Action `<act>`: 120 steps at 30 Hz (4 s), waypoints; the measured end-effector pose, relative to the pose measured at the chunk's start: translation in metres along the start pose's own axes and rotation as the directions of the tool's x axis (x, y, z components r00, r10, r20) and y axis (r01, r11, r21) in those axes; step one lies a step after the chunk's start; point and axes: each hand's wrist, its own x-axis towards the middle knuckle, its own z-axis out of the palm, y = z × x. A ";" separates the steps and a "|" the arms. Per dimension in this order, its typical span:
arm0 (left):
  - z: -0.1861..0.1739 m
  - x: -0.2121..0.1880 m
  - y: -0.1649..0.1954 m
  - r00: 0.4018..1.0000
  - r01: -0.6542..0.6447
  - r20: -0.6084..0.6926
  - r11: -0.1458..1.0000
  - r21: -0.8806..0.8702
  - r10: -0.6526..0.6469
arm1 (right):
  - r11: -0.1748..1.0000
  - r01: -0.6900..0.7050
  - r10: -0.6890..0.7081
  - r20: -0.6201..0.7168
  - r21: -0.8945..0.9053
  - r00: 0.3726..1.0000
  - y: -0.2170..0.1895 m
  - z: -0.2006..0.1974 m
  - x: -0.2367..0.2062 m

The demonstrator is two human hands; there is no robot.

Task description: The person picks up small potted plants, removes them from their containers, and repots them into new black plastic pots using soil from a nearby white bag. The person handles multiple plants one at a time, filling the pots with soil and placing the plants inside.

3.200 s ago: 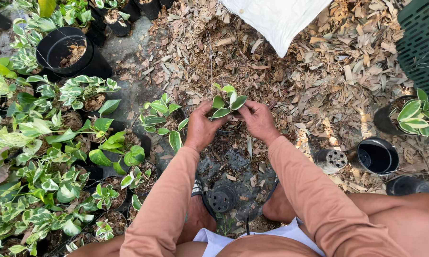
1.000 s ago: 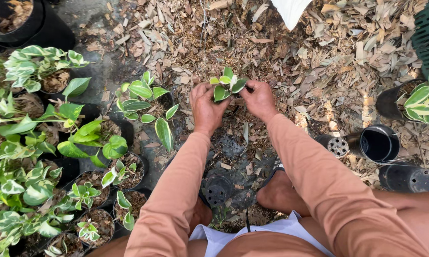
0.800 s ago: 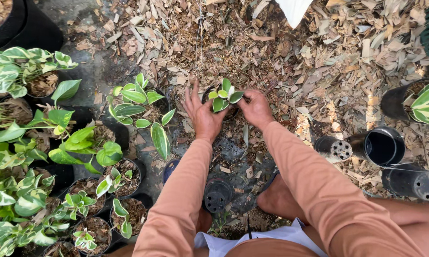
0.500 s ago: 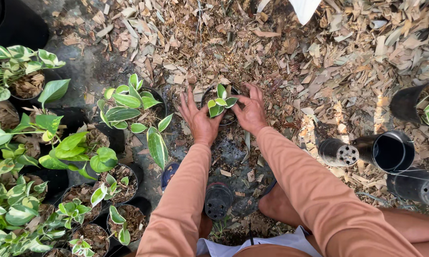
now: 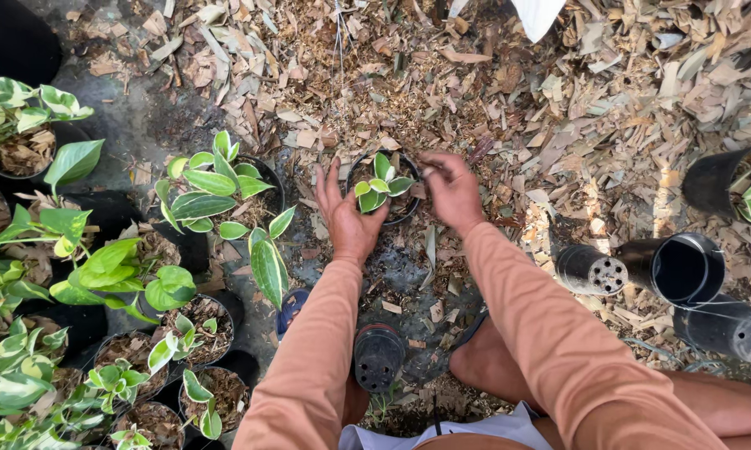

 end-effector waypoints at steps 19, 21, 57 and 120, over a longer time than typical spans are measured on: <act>0.000 -0.010 -0.002 0.998 -0.062 -0.038 0.991 -0.120 0.057 | 0.261 0.297 0.236 0.359 -0.919 0.903 -0.009 -0.011 -0.007; -0.004 -0.014 -0.003 0.994 -0.108 -0.027 0.993 -0.041 0.107 | 0.577 0.111 0.264 0.314 -0.809 0.912 -0.019 -0.027 0.005; -0.023 -0.004 -0.004 0.967 -0.250 0.073 0.966 0.068 0.245 | 0.143 0.453 0.250 0.475 -0.880 0.844 -0.071 0.007 0.044; -0.008 -0.018 -0.010 0.999 -0.043 0.033 0.998 -0.034 0.044 | 0.247 0.354 0.163 0.399 -0.902 0.902 0.000 0.005 -0.080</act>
